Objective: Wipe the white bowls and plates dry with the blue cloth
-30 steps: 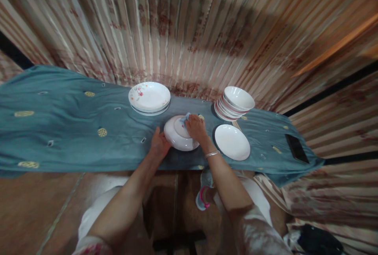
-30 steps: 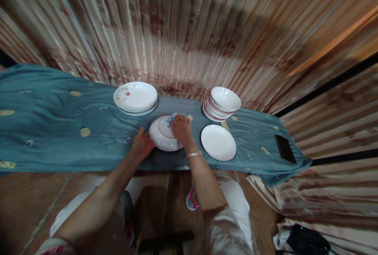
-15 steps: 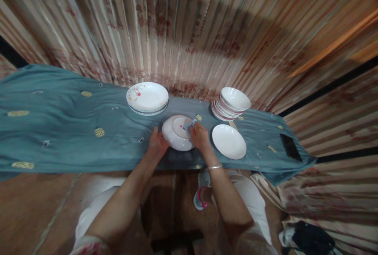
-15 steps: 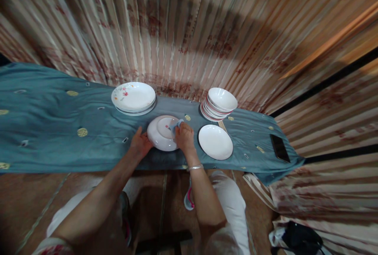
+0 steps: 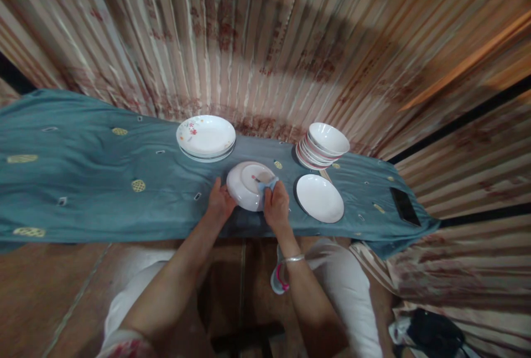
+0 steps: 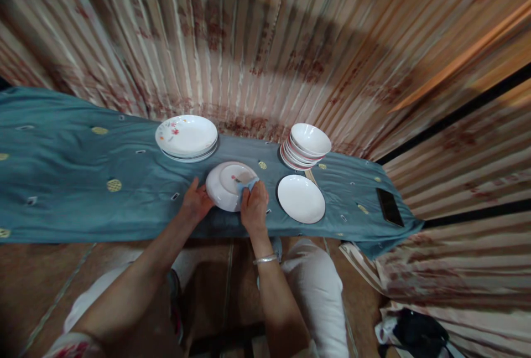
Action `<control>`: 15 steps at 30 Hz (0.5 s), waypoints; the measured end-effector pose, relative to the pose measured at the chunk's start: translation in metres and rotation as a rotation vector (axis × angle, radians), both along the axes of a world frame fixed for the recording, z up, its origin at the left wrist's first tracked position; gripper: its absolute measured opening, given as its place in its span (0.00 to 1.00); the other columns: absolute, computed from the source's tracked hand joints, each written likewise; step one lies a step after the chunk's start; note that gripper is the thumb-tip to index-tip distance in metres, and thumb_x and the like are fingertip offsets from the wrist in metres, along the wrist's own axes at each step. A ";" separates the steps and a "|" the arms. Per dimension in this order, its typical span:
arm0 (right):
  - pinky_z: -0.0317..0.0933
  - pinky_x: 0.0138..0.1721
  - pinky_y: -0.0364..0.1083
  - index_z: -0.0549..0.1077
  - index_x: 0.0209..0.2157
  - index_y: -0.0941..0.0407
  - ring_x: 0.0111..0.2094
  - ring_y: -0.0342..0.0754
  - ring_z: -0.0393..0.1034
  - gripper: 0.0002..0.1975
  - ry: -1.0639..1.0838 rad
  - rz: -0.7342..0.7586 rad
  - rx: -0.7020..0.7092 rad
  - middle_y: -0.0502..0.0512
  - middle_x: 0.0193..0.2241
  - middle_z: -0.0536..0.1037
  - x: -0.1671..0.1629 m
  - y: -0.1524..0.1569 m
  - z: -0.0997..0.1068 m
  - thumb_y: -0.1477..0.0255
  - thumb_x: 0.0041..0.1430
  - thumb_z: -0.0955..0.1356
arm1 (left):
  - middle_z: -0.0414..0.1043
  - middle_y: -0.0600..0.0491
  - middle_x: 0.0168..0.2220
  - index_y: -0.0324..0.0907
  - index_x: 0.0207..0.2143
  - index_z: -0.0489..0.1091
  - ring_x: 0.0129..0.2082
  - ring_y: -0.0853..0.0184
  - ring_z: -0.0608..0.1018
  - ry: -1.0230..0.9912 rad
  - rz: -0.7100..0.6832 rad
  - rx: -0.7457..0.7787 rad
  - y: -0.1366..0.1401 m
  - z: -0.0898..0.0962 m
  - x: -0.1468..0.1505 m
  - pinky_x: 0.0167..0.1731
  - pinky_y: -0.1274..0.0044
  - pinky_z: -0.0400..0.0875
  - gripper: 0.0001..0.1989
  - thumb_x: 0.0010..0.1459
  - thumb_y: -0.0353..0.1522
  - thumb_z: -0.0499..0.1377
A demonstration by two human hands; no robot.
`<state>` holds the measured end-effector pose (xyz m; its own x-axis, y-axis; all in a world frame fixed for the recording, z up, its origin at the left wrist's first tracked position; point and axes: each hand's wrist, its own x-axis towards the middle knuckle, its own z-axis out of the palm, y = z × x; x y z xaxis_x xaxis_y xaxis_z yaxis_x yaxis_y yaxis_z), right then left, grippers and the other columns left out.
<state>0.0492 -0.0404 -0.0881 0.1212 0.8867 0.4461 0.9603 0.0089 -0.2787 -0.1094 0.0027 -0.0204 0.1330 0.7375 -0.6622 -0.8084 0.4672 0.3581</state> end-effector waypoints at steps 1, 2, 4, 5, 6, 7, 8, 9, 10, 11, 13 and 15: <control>0.65 0.54 0.65 0.65 0.59 0.65 0.57 0.62 0.69 0.22 0.027 -0.039 0.029 0.79 0.55 0.73 -0.003 -0.003 -0.001 0.69 0.73 0.53 | 0.82 0.40 0.39 0.27 0.61 0.65 0.40 0.56 0.84 0.001 0.001 -0.004 0.000 0.000 0.000 0.47 0.68 0.77 0.28 0.72 0.40 0.44; 0.64 0.56 0.65 0.65 0.59 0.66 0.59 0.63 0.67 0.23 0.052 -0.070 0.054 0.79 0.56 0.72 -0.006 -0.005 -0.001 0.68 0.73 0.53 | 0.82 0.40 0.39 0.28 0.61 0.65 0.40 0.56 0.84 0.003 0.001 -0.006 0.000 0.000 0.000 0.46 0.68 0.77 0.28 0.72 0.40 0.44; 0.62 0.58 0.65 0.65 0.59 0.68 0.62 0.63 0.64 0.24 0.083 -0.081 0.076 0.80 0.58 0.71 -0.012 -0.011 0.000 0.68 0.73 0.54 | 0.82 0.40 0.39 0.28 0.61 0.65 0.40 0.56 0.84 0.005 -0.002 -0.005 0.001 -0.001 0.000 0.45 0.68 0.78 0.28 0.71 0.40 0.44; 0.60 0.60 0.65 0.66 0.59 0.68 0.63 0.63 0.63 0.24 0.090 -0.072 0.070 0.79 0.59 0.70 -0.014 -0.014 0.002 0.68 0.72 0.54 | 0.82 0.40 0.39 0.28 0.61 0.65 0.40 0.56 0.84 0.003 -0.005 0.000 0.001 -0.002 0.000 0.45 0.68 0.78 0.28 0.71 0.40 0.44; 0.59 0.61 0.65 0.66 0.58 0.69 0.64 0.62 0.61 0.23 0.095 -0.063 0.058 0.79 0.59 0.70 -0.015 -0.017 0.005 0.68 0.72 0.55 | 0.82 0.40 0.39 0.27 0.61 0.65 0.40 0.56 0.84 -0.002 -0.008 0.006 0.001 -0.003 0.000 0.45 0.68 0.78 0.28 0.72 0.40 0.44; 0.58 0.62 0.65 0.67 0.58 0.69 0.65 0.62 0.59 0.23 0.100 -0.053 0.040 0.79 0.60 0.69 -0.017 -0.020 0.008 0.69 0.72 0.55 | 0.82 0.39 0.39 0.27 0.61 0.65 0.40 0.56 0.84 -0.008 -0.009 0.011 0.001 -0.004 -0.001 0.45 0.68 0.78 0.29 0.71 0.40 0.44; 0.58 0.63 0.64 0.67 0.58 0.68 0.67 0.62 0.58 0.23 0.104 -0.044 0.020 0.78 0.61 0.69 -0.018 -0.022 0.011 0.69 0.72 0.56 | 0.82 0.39 0.39 0.26 0.61 0.65 0.40 0.56 0.84 -0.017 -0.008 0.015 0.001 -0.005 -0.001 0.45 0.68 0.78 0.29 0.71 0.41 0.44; 0.57 0.63 0.64 0.68 0.58 0.67 0.67 0.61 0.56 0.22 0.104 -0.032 0.001 0.77 0.62 0.68 -0.019 -0.025 0.014 0.69 0.72 0.56 | 0.82 0.38 0.39 0.27 0.61 0.65 0.40 0.55 0.84 -0.027 -0.009 0.016 0.001 -0.006 -0.001 0.45 0.68 0.78 0.29 0.71 0.41 0.44; 0.56 0.64 0.64 0.68 0.58 0.67 0.68 0.61 0.54 0.22 0.102 -0.017 -0.015 0.76 0.62 0.67 -0.020 -0.027 0.017 0.70 0.71 0.57 | 0.82 0.38 0.40 0.28 0.62 0.65 0.40 0.54 0.84 -0.035 -0.007 0.020 0.002 -0.008 -0.001 0.44 0.67 0.78 0.29 0.71 0.41 0.44; 0.56 0.64 0.64 0.69 0.58 0.67 0.69 0.60 0.53 0.22 0.098 -0.001 -0.026 0.76 0.63 0.67 -0.021 -0.030 0.020 0.70 0.71 0.58 | 0.82 0.39 0.41 0.29 0.62 0.65 0.41 0.54 0.84 -0.041 -0.007 0.023 0.002 -0.009 -0.001 0.44 0.67 0.78 0.28 0.71 0.40 0.45; 0.55 0.65 0.63 0.70 0.57 0.66 0.70 0.60 0.51 0.21 0.090 0.023 -0.037 0.74 0.63 0.67 -0.024 -0.033 0.025 0.70 0.71 0.58 | 0.82 0.39 0.41 0.30 0.62 0.66 0.41 0.54 0.84 -0.044 -0.007 0.027 0.004 -0.012 -0.002 0.44 0.66 0.78 0.27 0.71 0.40 0.45; 0.55 0.65 0.62 0.71 0.55 0.65 0.70 0.59 0.50 0.20 0.086 0.036 -0.042 0.72 0.64 0.67 -0.027 -0.034 0.029 0.70 0.71 0.58 | 0.82 0.39 0.41 0.30 0.61 0.66 0.41 0.55 0.84 -0.045 -0.009 0.035 0.004 -0.014 -0.002 0.45 0.68 0.78 0.27 0.71 0.40 0.45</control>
